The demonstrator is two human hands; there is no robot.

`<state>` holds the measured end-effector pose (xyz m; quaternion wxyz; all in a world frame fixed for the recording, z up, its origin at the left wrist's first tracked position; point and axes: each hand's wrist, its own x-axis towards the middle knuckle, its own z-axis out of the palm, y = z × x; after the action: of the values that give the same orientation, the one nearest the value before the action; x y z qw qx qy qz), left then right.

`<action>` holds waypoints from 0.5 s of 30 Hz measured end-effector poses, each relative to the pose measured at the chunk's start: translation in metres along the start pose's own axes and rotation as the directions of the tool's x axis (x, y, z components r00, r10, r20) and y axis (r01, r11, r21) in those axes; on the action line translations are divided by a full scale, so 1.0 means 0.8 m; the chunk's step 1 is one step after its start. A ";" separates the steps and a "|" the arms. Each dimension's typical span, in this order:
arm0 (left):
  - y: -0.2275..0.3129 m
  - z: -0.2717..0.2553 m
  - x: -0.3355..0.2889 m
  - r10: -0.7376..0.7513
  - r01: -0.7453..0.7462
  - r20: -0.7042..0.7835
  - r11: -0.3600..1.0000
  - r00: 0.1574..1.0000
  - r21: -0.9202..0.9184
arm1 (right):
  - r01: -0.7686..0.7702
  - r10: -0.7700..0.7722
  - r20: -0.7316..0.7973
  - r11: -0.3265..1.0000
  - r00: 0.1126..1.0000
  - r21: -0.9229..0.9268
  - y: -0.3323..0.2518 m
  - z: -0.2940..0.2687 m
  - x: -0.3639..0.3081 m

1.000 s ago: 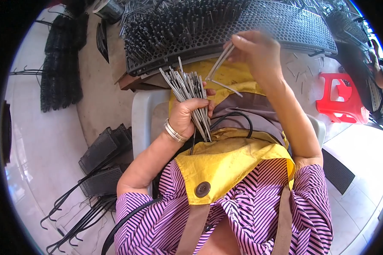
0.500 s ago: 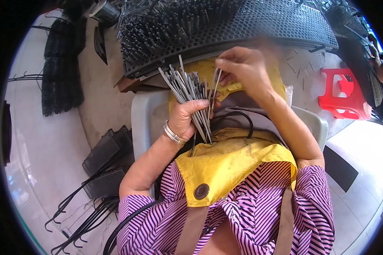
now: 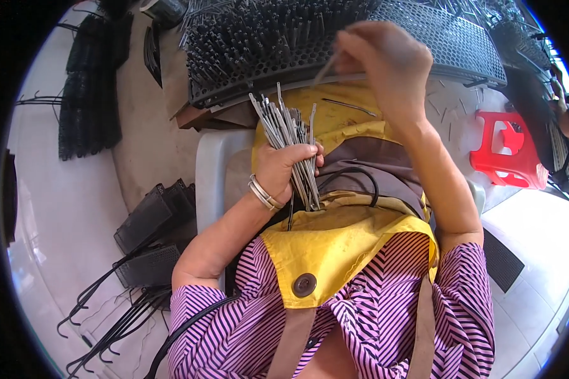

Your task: Inserting thin metal rods into a plastic base or holder.

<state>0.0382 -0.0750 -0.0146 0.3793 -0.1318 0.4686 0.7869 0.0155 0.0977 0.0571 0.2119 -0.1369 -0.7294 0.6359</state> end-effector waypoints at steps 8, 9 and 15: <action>-0.002 0.003 0.002 -0.014 0.014 0.023 1.000 1.000 -0.018 | 0.309 -0.308 -0.026 0.944 0.951 0.113 -0.012 0.067 0.025; -0.002 0.003 0.002 -0.021 0.022 0.027 1.000 0.999 -0.012 | 0.376 -0.377 0.023 0.925 0.926 0.049 -0.009 0.071 0.027; -0.003 0.002 0.001 -0.023 0.022 0.036 1.000 0.999 0.002 | 0.568 -0.544 0.167 0.800 0.822 -0.193 -0.004 0.078 0.033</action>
<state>0.0395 -0.0731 -0.0155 0.3965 -0.1226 0.4608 0.7845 -0.0372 0.0556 0.0577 0.3334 0.0922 -0.8170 0.4613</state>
